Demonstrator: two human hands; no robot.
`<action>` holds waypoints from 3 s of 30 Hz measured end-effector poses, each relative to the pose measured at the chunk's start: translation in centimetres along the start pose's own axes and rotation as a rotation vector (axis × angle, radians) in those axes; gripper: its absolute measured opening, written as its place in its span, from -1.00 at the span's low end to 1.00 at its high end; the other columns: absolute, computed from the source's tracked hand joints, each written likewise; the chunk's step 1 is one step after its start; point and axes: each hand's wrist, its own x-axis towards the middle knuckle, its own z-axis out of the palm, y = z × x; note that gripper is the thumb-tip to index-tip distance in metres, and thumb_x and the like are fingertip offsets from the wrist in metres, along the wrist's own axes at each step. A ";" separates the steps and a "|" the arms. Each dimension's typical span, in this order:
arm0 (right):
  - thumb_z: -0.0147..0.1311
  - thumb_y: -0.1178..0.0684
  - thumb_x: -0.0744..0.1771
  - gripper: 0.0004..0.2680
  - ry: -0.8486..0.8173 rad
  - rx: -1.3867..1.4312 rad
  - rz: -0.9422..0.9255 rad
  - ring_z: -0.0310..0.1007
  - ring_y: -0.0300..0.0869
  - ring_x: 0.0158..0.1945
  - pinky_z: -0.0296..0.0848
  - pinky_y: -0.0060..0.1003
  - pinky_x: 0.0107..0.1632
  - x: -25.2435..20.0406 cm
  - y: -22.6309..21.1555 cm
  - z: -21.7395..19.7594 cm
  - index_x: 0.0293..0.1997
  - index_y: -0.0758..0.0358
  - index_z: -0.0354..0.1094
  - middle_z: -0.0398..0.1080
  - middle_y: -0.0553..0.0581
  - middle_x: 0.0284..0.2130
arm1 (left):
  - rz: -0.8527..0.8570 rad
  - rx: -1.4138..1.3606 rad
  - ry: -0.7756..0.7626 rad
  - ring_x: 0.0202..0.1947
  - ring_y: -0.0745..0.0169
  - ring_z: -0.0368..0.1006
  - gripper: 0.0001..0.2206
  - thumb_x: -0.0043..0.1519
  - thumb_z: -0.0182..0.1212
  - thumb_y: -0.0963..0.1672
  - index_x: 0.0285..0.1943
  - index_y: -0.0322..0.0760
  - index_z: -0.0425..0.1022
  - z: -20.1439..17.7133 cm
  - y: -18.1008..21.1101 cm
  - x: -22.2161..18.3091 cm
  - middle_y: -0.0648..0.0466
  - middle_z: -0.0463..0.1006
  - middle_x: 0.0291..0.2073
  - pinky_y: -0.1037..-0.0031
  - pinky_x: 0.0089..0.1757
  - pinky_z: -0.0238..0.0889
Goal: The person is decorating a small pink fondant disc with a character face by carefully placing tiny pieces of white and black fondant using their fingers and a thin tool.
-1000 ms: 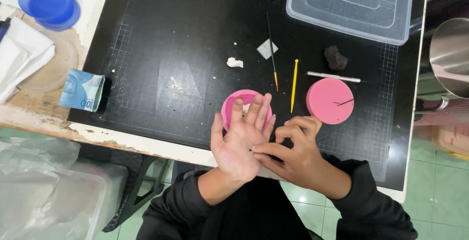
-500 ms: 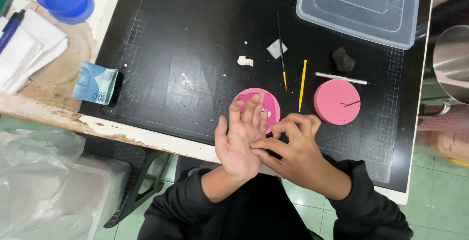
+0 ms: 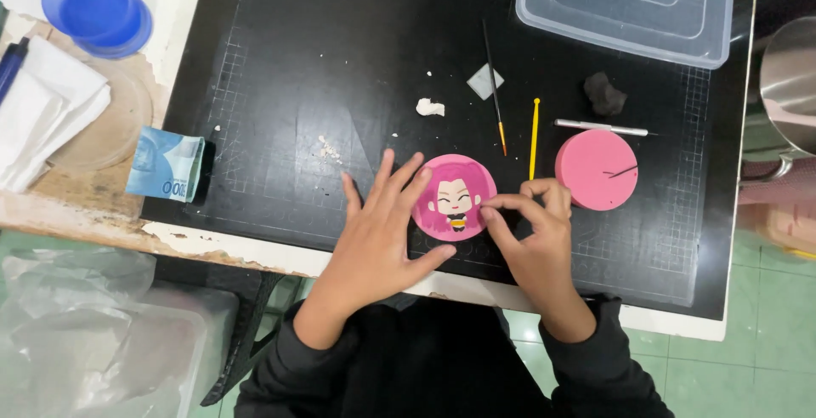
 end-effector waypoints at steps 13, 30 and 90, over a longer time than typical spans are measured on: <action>0.27 0.10 0.32 -0.97 -0.045 -0.075 0.107 -0.11 0.23 0.42 -0.26 0.26 0.40 -0.1 -1.6 3.0 -0.22 0.08 0.52 0.16 0.09 0.00 | -0.054 0.286 -0.099 0.48 -0.37 -0.01 -0.08 -0.05 0.49 0.12 0.55 0.04 0.15 2.4 -0.5 0.9 -0.15 0.32 0.38 -0.84 -0.02 -0.45; -0.09 0.32 0.25 -0.72 0.093 -0.346 -0.119 -0.22 0.15 0.48 -0.13 0.16 0.43 -1.4 -2.0 3.4 -0.15 0.09 0.56 0.19 0.12 0.09 | -0.134 0.618 0.093 0.53 -0.06 0.10 -0.14 0.19 0.16 0.36 0.57 0.21 -0.08 5.4 0.1 -0.4 0.05 0.39 0.29 -0.72 -0.01 0.03; -0.10 0.33 0.30 -0.71 0.038 -0.310 -0.139 -0.06 0.14 0.34 -0.03 0.10 0.37 -1.7 -1.6 2.7 -0.05 0.08 0.54 0.21 0.16 0.07 | -0.143 0.582 0.098 0.52 -0.16 0.09 -0.11 0.12 0.10 0.41 0.54 0.16 -0.01 5.7 -0.1 -0.6 -0.02 0.42 0.32 -0.77 0.06 -0.20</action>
